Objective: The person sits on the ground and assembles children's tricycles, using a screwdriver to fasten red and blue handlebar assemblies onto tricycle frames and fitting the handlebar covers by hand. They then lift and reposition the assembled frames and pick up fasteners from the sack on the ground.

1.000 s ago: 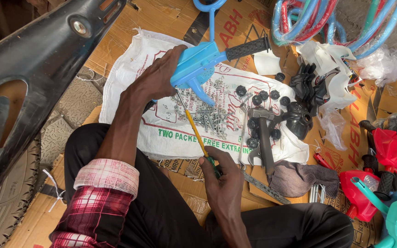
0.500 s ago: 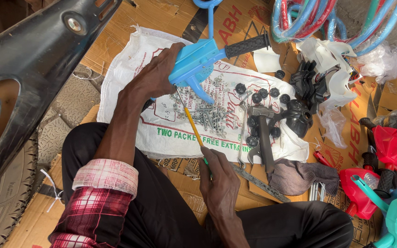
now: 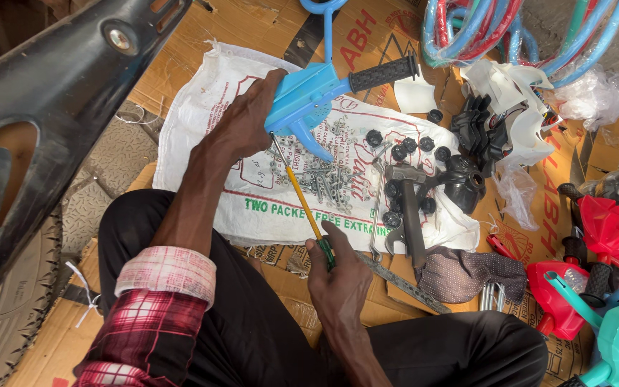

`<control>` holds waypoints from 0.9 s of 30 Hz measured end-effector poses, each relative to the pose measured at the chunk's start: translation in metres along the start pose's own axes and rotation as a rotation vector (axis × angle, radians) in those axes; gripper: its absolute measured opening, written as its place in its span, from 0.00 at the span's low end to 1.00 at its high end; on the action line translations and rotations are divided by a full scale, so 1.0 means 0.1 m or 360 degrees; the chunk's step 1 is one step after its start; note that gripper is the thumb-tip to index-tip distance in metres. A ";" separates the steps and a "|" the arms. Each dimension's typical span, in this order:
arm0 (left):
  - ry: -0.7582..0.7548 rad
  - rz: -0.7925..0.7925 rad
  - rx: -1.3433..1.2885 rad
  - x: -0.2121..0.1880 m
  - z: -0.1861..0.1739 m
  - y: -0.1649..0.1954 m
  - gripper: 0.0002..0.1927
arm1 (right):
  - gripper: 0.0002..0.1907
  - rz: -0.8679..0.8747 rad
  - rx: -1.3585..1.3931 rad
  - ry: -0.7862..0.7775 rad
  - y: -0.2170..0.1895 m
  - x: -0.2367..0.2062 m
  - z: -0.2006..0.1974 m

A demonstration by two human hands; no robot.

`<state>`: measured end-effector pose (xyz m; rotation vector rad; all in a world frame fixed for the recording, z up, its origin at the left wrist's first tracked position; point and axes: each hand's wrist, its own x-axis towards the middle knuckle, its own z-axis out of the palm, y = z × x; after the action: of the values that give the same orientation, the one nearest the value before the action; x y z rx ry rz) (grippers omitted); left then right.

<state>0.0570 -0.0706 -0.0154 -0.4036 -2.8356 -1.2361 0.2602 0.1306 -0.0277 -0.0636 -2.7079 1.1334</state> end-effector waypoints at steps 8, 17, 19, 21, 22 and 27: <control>0.0027 0.0012 -0.0004 -0.03 0.00 -0.01 0.54 | 0.18 0.1371 0.1875 -0.0463 -0.13 0.12 -0.23; 0.0189 0.0168 -0.0013 0.01 0.11 -0.09 0.40 | 0.17 -0.0153 0.0060 -0.0069 -0.08 -0.01 -0.06; 0.0142 0.0074 0.0056 0.04 0.13 -0.09 0.37 | 0.17 -0.0071 0.0129 -0.0069 -0.08 -0.01 -0.04; 0.0164 0.0038 0.0089 0.06 0.15 -0.08 0.35 | 0.16 0.0339 0.0548 -0.0148 -0.07 0.03 -0.06; 0.0183 0.0053 0.0095 0.06 0.15 -0.08 0.35 | 0.16 0.0700 0.0949 -0.0242 -0.07 0.05 -0.07; 0.0204 0.0197 -0.0002 0.03 0.16 -0.06 0.41 | 0.16 0.1464 0.2000 -0.0480 -0.04 0.12 -0.22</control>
<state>0.0539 -0.0625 -0.0302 -0.4738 -2.6599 -1.1952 0.2530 0.1446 -0.0074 -1.0278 -1.5610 3.0089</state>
